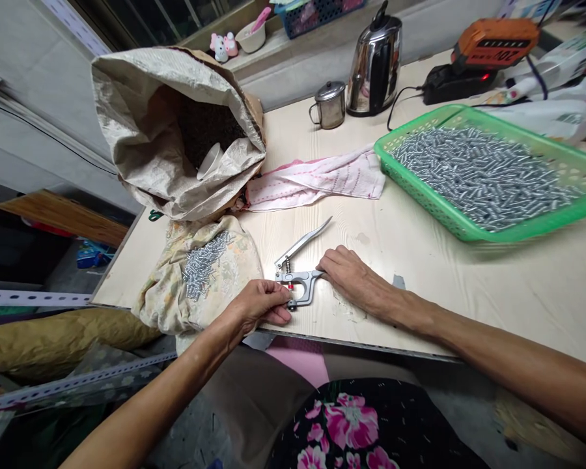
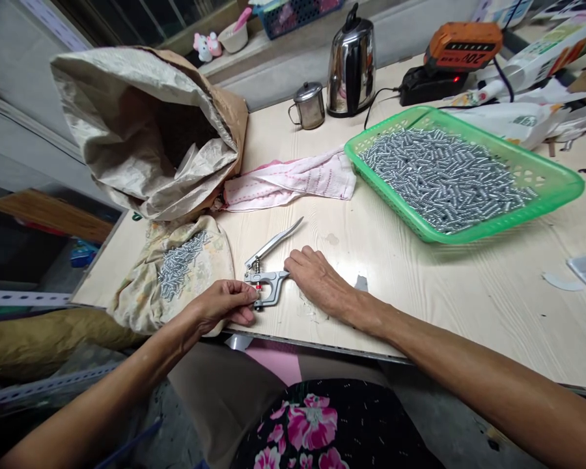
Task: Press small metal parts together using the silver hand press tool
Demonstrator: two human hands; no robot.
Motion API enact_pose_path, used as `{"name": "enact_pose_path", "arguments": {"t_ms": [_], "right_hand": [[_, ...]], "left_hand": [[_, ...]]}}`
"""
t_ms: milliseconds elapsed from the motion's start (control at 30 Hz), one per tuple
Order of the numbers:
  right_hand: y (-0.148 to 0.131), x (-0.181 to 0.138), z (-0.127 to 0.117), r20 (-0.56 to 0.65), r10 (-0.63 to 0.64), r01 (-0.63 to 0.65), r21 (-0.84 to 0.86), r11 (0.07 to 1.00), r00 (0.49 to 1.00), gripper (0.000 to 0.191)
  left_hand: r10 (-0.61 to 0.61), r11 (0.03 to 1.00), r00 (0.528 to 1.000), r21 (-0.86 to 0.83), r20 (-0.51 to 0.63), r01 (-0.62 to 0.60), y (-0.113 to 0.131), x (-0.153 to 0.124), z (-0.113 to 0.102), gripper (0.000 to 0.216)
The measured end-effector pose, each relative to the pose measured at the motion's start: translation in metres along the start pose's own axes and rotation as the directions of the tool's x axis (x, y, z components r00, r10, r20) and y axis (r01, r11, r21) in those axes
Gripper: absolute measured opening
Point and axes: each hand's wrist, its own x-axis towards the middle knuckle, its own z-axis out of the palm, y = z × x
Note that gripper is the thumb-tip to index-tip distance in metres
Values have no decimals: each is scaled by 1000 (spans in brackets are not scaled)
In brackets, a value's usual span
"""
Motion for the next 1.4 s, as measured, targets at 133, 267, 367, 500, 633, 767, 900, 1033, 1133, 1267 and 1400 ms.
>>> {"name": "enact_pose_path", "arguments": {"t_ms": [133, 267, 367, 500, 633, 767, 900, 1033, 1133, 1267, 1400], "right_hand": [[1, -1, 2, -4, -8, 8, -2, 1000, 1000, 21], [0, 0, 0, 3, -20, 20, 6, 1000, 1000, 21], [0, 0, 0, 2, -21, 21, 5, 1000, 1000, 20], [1, -1, 0, 12, -33, 33, -4, 999, 999, 21], [3, 3, 0, 27, -45, 45, -14, 999, 999, 19], [2, 5, -8, 101, -47, 53, -55, 997, 994, 20], [6, 5, -25, 165, -42, 56, -78, 995, 985, 22], [19, 18, -37, 181, -50, 92, -228, 969, 982, 86], [26, 35, -42, 296, -78, 168, -291, 942, 952, 93], [25, 50, -46, 370, -52, 192, -350, 917, 928, 92], [24, 54, -48, 411, -42, 204, -359, 911, 911, 91]], "left_hand": [[12, 1000, 1000, 6, -28, -12, -2, 0, 1, 29], [12, 997, 1000, 82, -8, -11, -2, 3, -2, 33], [13, 995, 1000, 101, 23, -15, -2, 4, -5, 38], [6, 994, 1000, 108, 1, -6, -1, 4, -4, 41], [-18, 995, 999, 92, -49, 22, 0, 2, 1, 35], [-37, 994, 997, 101, -61, 43, -2, 3, 3, 32], [-24, 989, 999, 143, -47, 31, -4, 6, 1, 37], [-60, 989, 998, 133, -12, 61, -1, 7, -2, 34], [-112, 984, 994, 140, -10, 113, 4, 6, -1, 30], [-158, 975, 987, 156, -27, 160, 9, 3, 2, 29], [-178, 969, 984, 166, -33, 181, 10, 3, 3, 30]]}}
